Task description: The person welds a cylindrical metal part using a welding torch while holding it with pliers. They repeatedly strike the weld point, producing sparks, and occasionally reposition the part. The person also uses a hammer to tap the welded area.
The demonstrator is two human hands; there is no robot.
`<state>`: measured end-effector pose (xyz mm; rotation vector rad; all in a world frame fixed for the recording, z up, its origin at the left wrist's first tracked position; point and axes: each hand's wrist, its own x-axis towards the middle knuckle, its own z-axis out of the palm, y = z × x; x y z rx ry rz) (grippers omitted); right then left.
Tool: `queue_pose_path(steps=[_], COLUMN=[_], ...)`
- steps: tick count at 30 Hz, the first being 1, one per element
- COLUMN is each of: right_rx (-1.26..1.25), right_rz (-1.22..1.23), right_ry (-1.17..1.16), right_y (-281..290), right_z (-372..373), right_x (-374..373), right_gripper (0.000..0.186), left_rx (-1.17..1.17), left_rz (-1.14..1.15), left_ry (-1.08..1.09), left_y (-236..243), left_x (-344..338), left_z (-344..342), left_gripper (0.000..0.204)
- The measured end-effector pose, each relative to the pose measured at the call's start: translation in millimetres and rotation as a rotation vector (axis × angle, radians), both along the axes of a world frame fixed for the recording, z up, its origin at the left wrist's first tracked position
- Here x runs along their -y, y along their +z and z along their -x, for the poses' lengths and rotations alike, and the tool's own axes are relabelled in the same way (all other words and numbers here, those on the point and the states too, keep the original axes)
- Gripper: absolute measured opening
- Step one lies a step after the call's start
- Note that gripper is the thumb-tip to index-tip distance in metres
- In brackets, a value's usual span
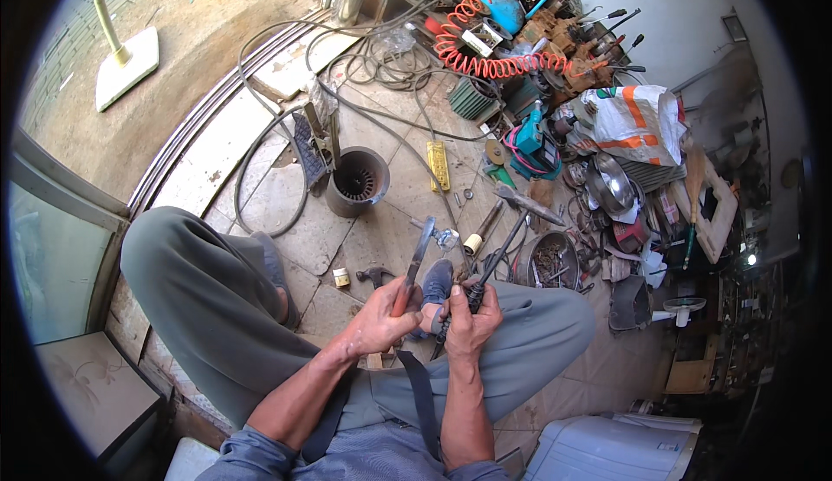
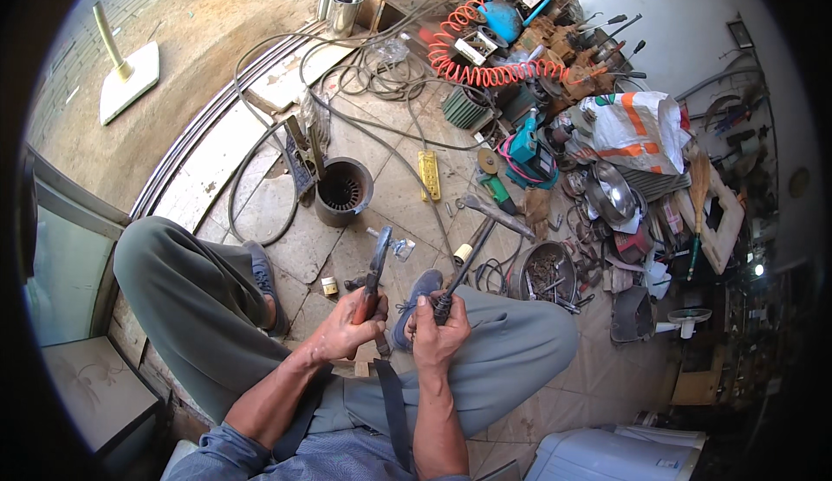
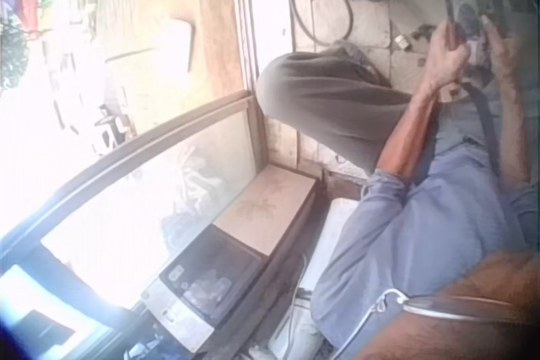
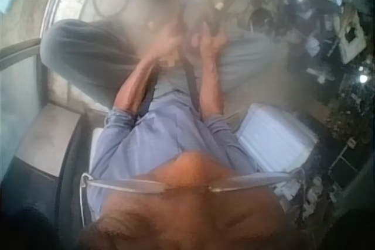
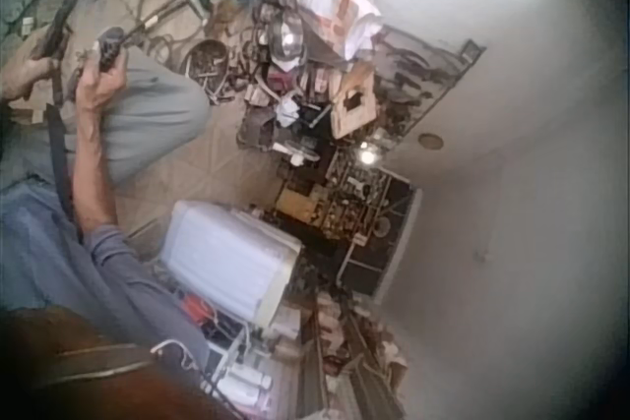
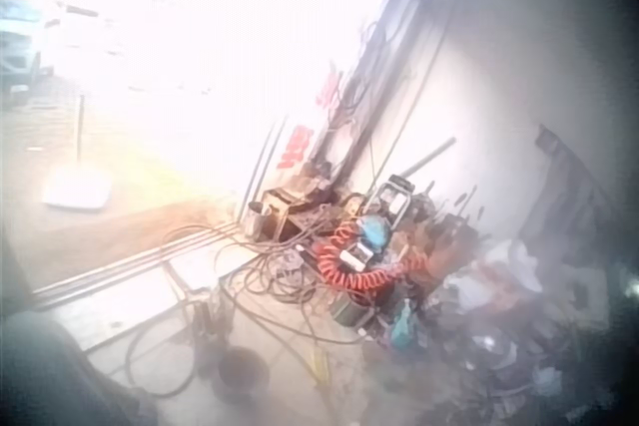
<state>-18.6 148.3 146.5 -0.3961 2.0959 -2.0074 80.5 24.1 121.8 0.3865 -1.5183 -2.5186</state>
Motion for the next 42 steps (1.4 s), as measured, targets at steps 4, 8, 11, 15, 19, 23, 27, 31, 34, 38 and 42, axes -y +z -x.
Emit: queue_pose_path(steps=[4, 8, 11, 15, 19, 23, 27, 31, 34, 38, 42], right_rx=[0.023, 0.016, -0.009, 0.0, -0.001, -0.036, -0.014, -0.011, 0.0, 0.004, -0.004], right_rz=[0.023, 0.018, 0.009, 0.007, 0.003, -0.016, -0.006, -0.015, -0.01, -0.013, -0.013], right_ry=[0.009, 0.011, 0.002, -0.004, -0.003, 0.009, 0.007, 0.005, 0.001, 0.0, 0.007], right_y=[0.9, -1.3, -3.8, -1.4, -2.2, -5.7, -3.3, -3.9, -3.9, -5.2, -5.6], right_z=[-0.4, 0.1, 0.6, -0.3, 0.4, 2.6, 1.5, 1.6, 1.2, 1.2, 1.5], right_x=[1.1, 0.6, 0.8, 2.6, 2.0, -0.7, 0.4, 0.0, 0.2, -0.2, -0.3], right_gripper=[0.014, 0.014, 0.013, 0.013, 0.013, 0.013, 0.013, 0.014, 0.014, 0.014, 0.014], left_rx=[0.009, 0.023, 0.033, 0.02, 0.014, 0.019, 0.04, 0.088, 0.138, 0.176, 0.188], left_rz=[0.019, 0.016, 0.023, 0.042, 0.047, 0.057, 0.108, 0.177, 0.208, 0.237, 0.249], left_ry=[0.007, 0.024, 0.023, 0.028, -0.008, 0.011, 0.069, 0.091, 0.092, 0.094, 0.095], left_y=[1.5, 7.6, 7.3, 11.5, 9.4, 9.6, 12.6, 9.7, 8.2, 5.4, 5.9], left_x=[-0.3, -0.1, 0.7, 1.6, 3.7, 3.3, 0.1, -1.4, -2.4, -3.9, -3.5], left_z=[-1.7, -2.0, -2.1, -1.1, -0.4, 0.1, -0.3, 0.1, -0.2, -1.2, -0.4], left_gripper=[0.018, 0.019, 0.019, 0.018, 0.019, 0.02, 0.022, 0.023, 0.023, 0.026, 0.027])
